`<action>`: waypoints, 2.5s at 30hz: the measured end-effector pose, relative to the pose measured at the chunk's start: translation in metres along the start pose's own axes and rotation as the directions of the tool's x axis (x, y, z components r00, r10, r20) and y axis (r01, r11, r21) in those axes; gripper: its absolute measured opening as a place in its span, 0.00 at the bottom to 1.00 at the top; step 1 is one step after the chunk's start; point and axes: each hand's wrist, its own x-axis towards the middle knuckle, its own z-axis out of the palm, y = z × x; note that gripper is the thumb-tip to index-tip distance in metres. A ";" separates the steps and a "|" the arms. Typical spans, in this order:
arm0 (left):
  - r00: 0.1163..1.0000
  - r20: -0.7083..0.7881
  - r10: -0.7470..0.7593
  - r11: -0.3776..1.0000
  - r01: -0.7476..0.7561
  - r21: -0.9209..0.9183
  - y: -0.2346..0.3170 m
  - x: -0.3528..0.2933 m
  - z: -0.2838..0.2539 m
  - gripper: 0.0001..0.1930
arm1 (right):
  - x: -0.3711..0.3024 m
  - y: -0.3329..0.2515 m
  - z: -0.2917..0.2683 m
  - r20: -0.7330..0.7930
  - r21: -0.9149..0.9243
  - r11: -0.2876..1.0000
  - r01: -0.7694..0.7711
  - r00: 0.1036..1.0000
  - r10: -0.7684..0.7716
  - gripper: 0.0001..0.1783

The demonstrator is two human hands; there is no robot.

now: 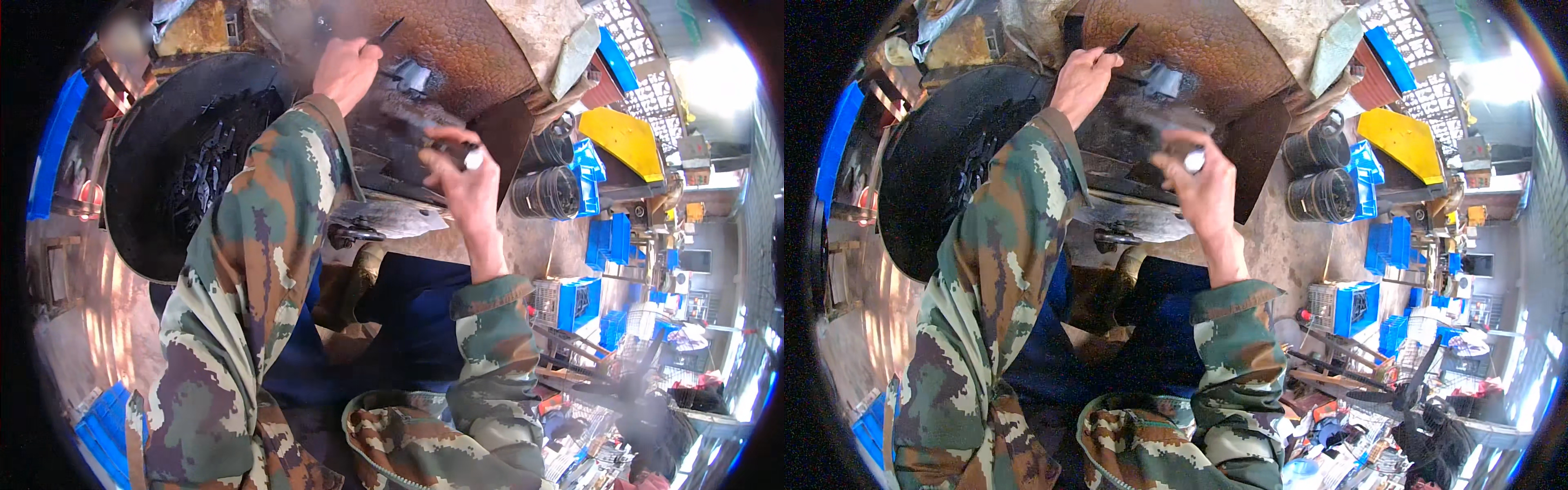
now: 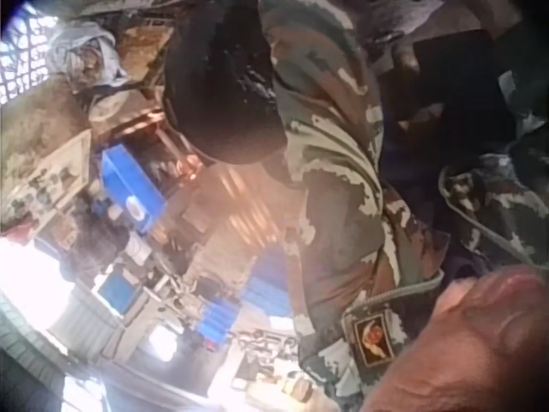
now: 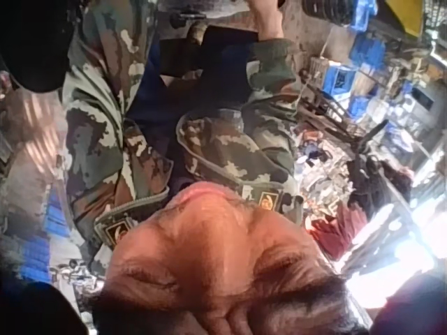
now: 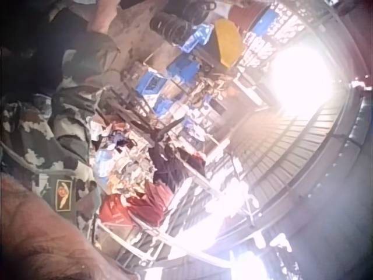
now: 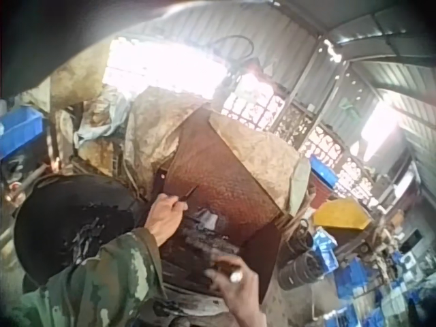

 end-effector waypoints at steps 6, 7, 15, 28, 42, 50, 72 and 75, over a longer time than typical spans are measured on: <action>0.972 -0.027 0.231 0.970 -0.228 0.089 0.017 -0.013 -0.003 0.18 | 0.061 0.001 0.011 -0.230 0.211 0.973 0.094 0.972 -0.044 0.15; 0.968 0.027 0.250 0.961 -0.252 0.118 0.025 -0.015 0.000 0.18 | 0.073 0.007 0.004 -0.257 0.158 0.984 0.080 0.966 -0.037 0.16; 0.987 0.064 -0.150 0.977 0.157 -0.144 0.059 -0.028 0.026 0.18 | 0.164 0.036 -0.011 -0.307 0.014 0.998 -0.064 0.950 0.066 0.17; 0.979 0.131 -0.156 0.958 0.182 -0.222 0.054 -0.019 0.047 0.20 | 0.161 0.032 -0.007 -0.309 -0.007 1.000 -0.012 0.951 0.009 0.17; 0.966 0.255 0.045 0.972 0.018 -0.236 0.065 0.000 -0.019 0.19 | 0.164 0.039 -0.026 -0.300 -0.138 0.989 -0.053 0.954 0.009 0.20; 0.951 0.286 -0.117 0.914 -0.010 0.405 -0.111 0.017 -0.176 0.23 | 0.164 0.034 -0.011 -0.291 -0.157 0.985 -0.071 0.956 0.023 0.26; 0.872 0.175 -0.457 0.666 0.205 0.717 -0.243 -0.033 -0.196 0.26 | 0.165 0.035 -0.010 -0.258 -0.041 0.999 -0.015 0.966 0.004 0.22; 0.819 0.266 -0.508 0.666 0.179 0.724 -0.231 -0.029 -0.189 0.28 | 0.163 0.037 -0.015 -0.266 -0.069 0.997 -0.020 0.964 0.001 0.22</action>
